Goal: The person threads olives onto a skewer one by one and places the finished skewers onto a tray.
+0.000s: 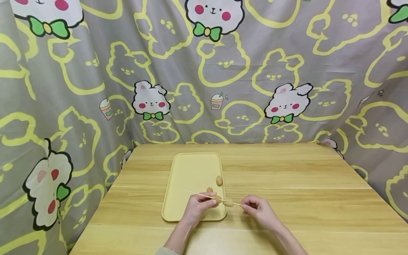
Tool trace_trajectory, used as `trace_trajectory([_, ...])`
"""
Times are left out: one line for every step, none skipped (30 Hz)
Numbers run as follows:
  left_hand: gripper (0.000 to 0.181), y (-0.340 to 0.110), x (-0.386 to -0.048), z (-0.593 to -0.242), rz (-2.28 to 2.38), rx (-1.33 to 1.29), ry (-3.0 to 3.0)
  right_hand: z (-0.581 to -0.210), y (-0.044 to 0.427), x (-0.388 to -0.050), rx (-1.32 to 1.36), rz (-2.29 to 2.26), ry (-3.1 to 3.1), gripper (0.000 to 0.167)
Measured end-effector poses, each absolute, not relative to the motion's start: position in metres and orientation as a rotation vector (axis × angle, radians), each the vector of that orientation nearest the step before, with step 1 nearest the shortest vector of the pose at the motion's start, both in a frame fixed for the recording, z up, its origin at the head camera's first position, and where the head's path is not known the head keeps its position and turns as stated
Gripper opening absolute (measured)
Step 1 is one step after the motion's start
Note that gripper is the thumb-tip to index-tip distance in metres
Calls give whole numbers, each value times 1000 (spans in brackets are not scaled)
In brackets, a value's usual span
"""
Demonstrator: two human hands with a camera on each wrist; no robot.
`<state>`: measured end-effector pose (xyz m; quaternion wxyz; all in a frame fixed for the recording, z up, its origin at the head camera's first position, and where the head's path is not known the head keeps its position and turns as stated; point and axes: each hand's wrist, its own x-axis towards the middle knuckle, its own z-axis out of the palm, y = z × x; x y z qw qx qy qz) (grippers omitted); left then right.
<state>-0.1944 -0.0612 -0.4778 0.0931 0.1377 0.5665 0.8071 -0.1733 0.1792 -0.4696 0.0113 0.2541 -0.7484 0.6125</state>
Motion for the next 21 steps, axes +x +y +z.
trace_trajectory([39, -61, -194, -478, 2397, 417, 1676, -470, 179, -173, 791, 1911, -2335, 13])
trace_trajectory([39, -61, -194, -479, 2399, 425, 1672, -470, 179, -174, 788, 1913, -2336, 12])
trace_trajectory([39, -61, -194, -479, 2402, 432, 1666, -471, 179, -174, 783, 1911, -2340, 13])
trace_trajectory([38, -61, -195, -480, 2407, 443, 1658, -471, 179, -174, 780, 1915, -2346, 13])
trace_trajectory([36, -61, -195, -480, 2416, 447, 1650, -472, 179, -174, 773, 1917, -2355, 14])
trace_trajectory([34, -61, -195, -481, 2420, 446, 1646, -472, 179, -174, 767, 1919, -2366, 14])
trace_trajectory([32, -61, -195, -481, 2423, 444, 1643, -472, 178, -174, 762, 1923, -2378, 15])
trace_trajectory([31, -61, -195, -481, 2426, 442, 1637, -473, 178, -174, 756, 1935, -2385, 16])
trace_trajectory([31, -61, -195, -480, 2427, 441, 1634, -473, 178, -174, 750, 1948, -2393, 16])
trace_trajectory([31, -61, -195, -480, 2425, 443, 1636, -473, 179, -174, 745, 1962, -2399, 17])
trace_trajectory([32, -61, -196, -479, 2421, 441, 1640, -473, 179, -174, 736, 1972, -2404, 17])
trace_trajectory([33, -60, -196, -479, 2415, 442, 1646, -473, 179, -173, 728, 1980, -2409, 17])
trace_trajectory([34, -60, -196, -478, 2409, 445, 1653, -473, 180, -173, 723, 1983, -2416, 18])
trace_trajectory([35, -60, -196, -478, 2405, 442, 1656, -472, 180, -173, 717, 1985, -2422, 18])
trace_trajectory([36, -59, -196, -478, 2402, 438, 1661, -472, 181, -172, 706, 1971, -2438, 18])
trace_trajectory([37, -59, -196, -478, 2400, 435, 1663, -471, 181, -172, 694, 1951, -2454, 18])
trace_trajectory([37, -59, -196, -478, 2398, 426, 1662, -471, 182, -172, 679, 1931, -2472, 18])
trace_trajectory([37, -58, -196, -478, 2397, 418, 1659, -470, 183, -172, 664, 1910, -2488, 18])
trace_trajectory([37, -58, -196, -478, 2397, 413, 1658, -470, 183, -172, 650, 1894, -2499, 17])
trace_trajectory([37, -57, -196, -478, 2397, 406, 1657, -470, 183, -173, 634, 1876, -2508, 17])
trace_trajectory([37, -57, -196, -478, 2396, 408, 1657, -470, 183, -173, 624, 1856, -2516, 16])
